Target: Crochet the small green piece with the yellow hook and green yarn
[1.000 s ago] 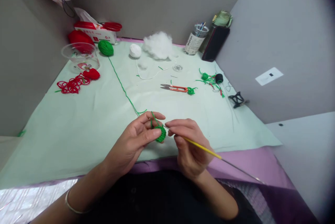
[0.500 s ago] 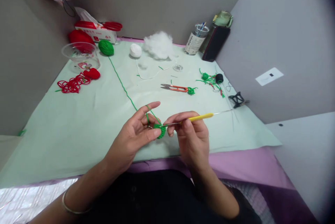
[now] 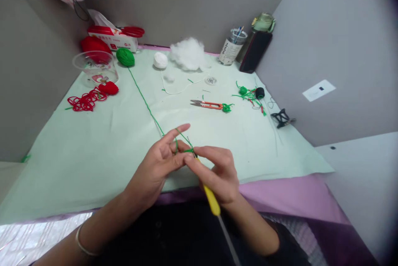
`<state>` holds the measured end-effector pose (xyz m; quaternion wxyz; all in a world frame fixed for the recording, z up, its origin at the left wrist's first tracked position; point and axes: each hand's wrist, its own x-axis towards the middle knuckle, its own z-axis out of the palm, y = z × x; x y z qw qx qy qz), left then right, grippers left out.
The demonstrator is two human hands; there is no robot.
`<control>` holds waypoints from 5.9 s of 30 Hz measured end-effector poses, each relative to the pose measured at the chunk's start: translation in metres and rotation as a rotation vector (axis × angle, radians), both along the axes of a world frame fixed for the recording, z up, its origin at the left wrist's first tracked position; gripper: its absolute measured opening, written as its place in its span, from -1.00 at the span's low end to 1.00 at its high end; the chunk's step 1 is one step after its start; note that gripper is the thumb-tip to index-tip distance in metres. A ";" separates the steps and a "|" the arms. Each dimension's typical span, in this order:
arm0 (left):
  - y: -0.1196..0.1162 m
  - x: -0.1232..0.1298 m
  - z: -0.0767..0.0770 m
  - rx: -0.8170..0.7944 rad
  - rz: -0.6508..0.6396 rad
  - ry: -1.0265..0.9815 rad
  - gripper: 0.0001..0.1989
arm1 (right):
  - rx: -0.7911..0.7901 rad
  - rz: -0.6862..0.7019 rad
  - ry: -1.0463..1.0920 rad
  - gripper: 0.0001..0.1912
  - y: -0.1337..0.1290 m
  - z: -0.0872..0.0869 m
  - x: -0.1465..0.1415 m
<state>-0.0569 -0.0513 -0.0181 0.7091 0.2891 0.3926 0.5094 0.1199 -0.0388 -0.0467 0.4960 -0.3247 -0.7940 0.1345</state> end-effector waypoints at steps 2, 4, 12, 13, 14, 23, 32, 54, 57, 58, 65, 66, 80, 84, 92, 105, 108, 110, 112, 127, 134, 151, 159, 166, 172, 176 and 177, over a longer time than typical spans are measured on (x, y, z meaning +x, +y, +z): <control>0.003 -0.002 0.002 -0.078 -0.066 -0.124 -0.36 | -0.030 0.040 0.213 -0.74 0.002 0.001 -0.002; 0.005 -0.004 0.004 -0.076 -0.064 -0.167 -0.43 | -0.175 0.097 0.476 -0.76 0.006 0.006 -0.005; 0.002 0.001 0.002 0.089 0.015 -0.016 -0.53 | -0.350 0.150 0.514 -0.82 0.008 0.011 -0.012; 0.001 0.002 0.000 0.108 0.046 0.014 -0.53 | -0.296 0.114 0.447 -0.79 0.006 0.009 -0.011; 0.001 0.003 -0.001 0.119 0.075 0.031 -0.52 | -0.230 0.076 0.359 -0.74 0.003 0.006 -0.011; 0.006 0.000 0.004 -0.066 -0.047 -0.217 -0.67 | -0.289 0.065 0.568 -0.78 0.004 0.010 -0.006; 0.000 -0.005 -0.010 0.164 -0.084 0.188 -0.58 | -0.676 0.213 0.758 -0.89 0.011 0.010 -0.010; -0.002 -0.006 0.002 0.220 -0.004 0.392 -0.59 | -0.544 0.249 0.567 -0.83 0.008 0.014 0.001; -0.002 -0.004 0.005 0.269 0.047 0.491 -0.60 | -0.411 0.224 0.425 -0.82 0.006 0.017 0.002; -0.002 -0.003 0.006 0.293 0.066 0.529 -0.61 | -0.362 0.218 0.372 -0.81 0.006 0.018 0.003; -0.002 -0.001 0.003 0.342 0.146 0.575 -0.60 | -0.022 0.123 -0.004 -0.70 0.000 0.020 0.005; -0.003 0.000 0.001 0.290 0.142 0.510 -0.58 | 0.021 0.093 -0.054 -0.64 -0.001 0.018 0.004; 0.000 -0.005 0.003 0.047 -0.005 0.035 -0.58 | -0.455 0.178 0.657 -0.82 0.008 0.010 -0.004; -0.001 0.001 -0.002 0.095 -0.010 0.108 -0.52 | -0.503 0.231 0.632 -0.85 0.011 0.010 -0.008; 0.002 -0.001 0.001 0.032 -0.132 -0.113 -0.52 | -0.629 0.217 0.725 -0.82 0.017 0.012 -0.003; -0.004 0.002 -0.003 0.178 -0.070 0.055 -0.47 | -0.555 0.280 0.628 -0.83 0.012 0.004 -0.004; -0.003 0.001 -0.002 0.180 -0.065 0.096 -0.29 | -0.544 0.290 0.603 -0.84 0.011 0.007 -0.002; -0.003 -0.001 -0.001 0.179 -0.082 0.138 -0.23 | -0.530 0.283 0.570 -0.84 0.011 0.009 -0.001; -0.003 -0.003 -0.002 0.183 -0.104 0.188 -0.25 | -0.517 0.270 0.545 -0.83 0.010 0.010 -0.001; -0.001 -0.002 -0.005 0.195 0.057 0.227 -0.46 | -0.692 0.328 0.771 -0.83 0.014 0.010 -0.006; -0.002 0.000 -0.003 0.304 0.151 0.521 -0.61 | -0.301 0.222 0.395 -0.79 0.005 0.013 0.001; -0.002 0.000 0.000 -0.065 -0.051 -0.063 -0.49 | 0.145 -0.016 0.106 -0.66 0.000 -0.004 -0.001; 0.001 0.000 0.000 0.080 -0.006 0.038 -0.62 | -0.484 0.234 0.658 -0.83 0.012 0.011 -0.008; 0.001 0.006 -0.005 0.074 0.064 0.054 -0.55 | -0.194 0.053 0.247 -0.67 0.001 0.004 -0.008; 0.006 0.000 -0.004 -0.117 -0.082 -0.223 -0.66 | -0.199 0.033 0.423 -0.74 0.004 0.006 -0.005; 0.006 -0.001 -0.003 -0.007 0.002 -0.096 -0.70 | -0.488 0.186 0.681 -0.84 0.012 0.013 -0.010; 0.005 -0.001 -0.003 0.027 0.005 -0.045 -0.69 | -0.501 0.202 0.659 -0.85 0.013 0.013 -0.011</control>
